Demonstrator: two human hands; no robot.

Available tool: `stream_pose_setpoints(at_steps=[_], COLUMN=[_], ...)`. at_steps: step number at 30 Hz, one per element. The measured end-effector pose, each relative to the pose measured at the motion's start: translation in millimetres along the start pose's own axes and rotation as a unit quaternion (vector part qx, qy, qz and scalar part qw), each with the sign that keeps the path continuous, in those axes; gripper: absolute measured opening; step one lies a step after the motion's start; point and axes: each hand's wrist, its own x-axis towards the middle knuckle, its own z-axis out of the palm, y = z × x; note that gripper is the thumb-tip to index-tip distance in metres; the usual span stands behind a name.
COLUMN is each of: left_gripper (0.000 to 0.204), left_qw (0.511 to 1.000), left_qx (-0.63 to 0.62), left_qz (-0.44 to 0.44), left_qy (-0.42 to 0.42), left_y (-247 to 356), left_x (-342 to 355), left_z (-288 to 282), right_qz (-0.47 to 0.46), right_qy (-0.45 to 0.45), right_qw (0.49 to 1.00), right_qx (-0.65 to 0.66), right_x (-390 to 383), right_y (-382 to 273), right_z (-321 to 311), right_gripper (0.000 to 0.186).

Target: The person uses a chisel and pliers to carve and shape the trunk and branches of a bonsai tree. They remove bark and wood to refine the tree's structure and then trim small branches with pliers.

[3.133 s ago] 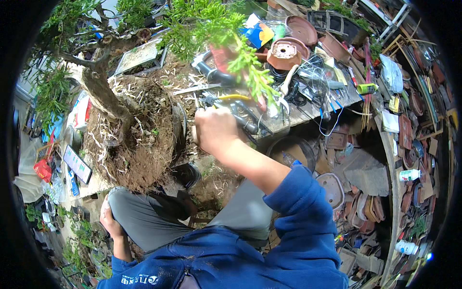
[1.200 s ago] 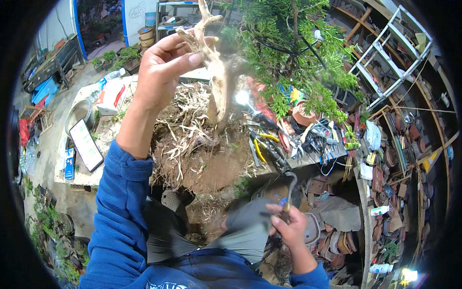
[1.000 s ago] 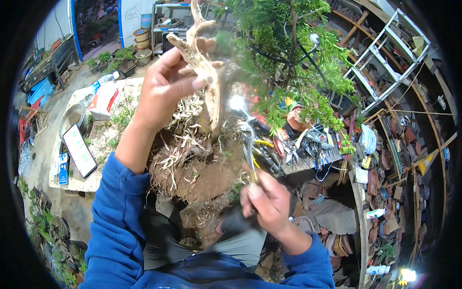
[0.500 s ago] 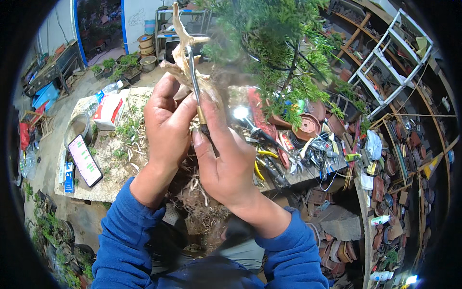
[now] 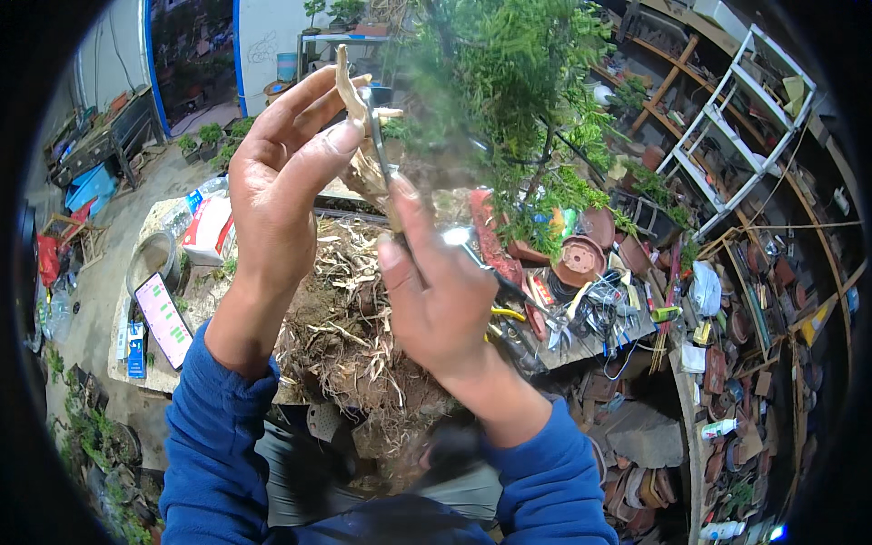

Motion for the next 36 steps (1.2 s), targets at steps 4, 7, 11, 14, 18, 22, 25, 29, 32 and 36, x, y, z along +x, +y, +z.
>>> stream_pose_setpoints(at_steps=[4, 7, 11, 14, 18, 22, 25, 29, 32, 36], left_gripper=[0.05, 0.033, 0.03, 0.03, 0.034, 0.036, 0.033, 0.028, 0.021, 0.017], left_qw=[1.0, 0.995, 0.972, 0.954, 0.947, 0.937, 0.941, 0.939, 0.941, 0.937], left_qx=[0.018, 0.079, 0.199, 0.242, 0.235, 0.211, 0.185, 0.183, 0.2, 0.229], left_qz=[0.018, 0.067, 0.126, 0.174, 0.215, 0.272, 0.271, 0.268, 0.246, 0.245], left_qy=[-0.016, -0.01, -0.026, -0.043, -0.028, -0.064, -0.084, -0.118, -0.12, -0.098], left_y=[0, 1, 5, 4, -4, -11, -13, -9, -5, -3], left_x=[12, 24, 41, 46, 45, 51, 51, 51, 51, 53], left_z=[-4, -6, -10, -12, -12, -15, -17, -20, -20, -18], right_qz=[0.02, -0.018, -0.093, -0.084, -0.045, -0.067, -0.074, -0.086, -0.095, -0.124], right_qy=[-0.003, -0.004, 0.032, 0.027, 0.015, 0.04, 0.038, 0.041, 0.048, 0.048], right_qw=[0.999, 1.0, 0.995, 0.995, 0.998, 0.996, 0.996, 0.995, 0.992, 0.984], right_qx=[0.025, 0.013, -0.03, -0.044, -0.031, -0.039, -0.015, -0.042, -0.07, -0.116], right_x=[10, 16, 23, 22, 18, 18, 18, 18, 20, 21], right_y=[3, 4, 7, 6, 7, 11, 13, 11, 9, 4], right_z=[-5, -1, 10, 11, 13, 15, 15, 16, 18, 19], right_gripper=[0.045, 0.045, 0.047, 0.047, 0.049, 0.05, 0.05, 0.05, 0.052, 0.049])
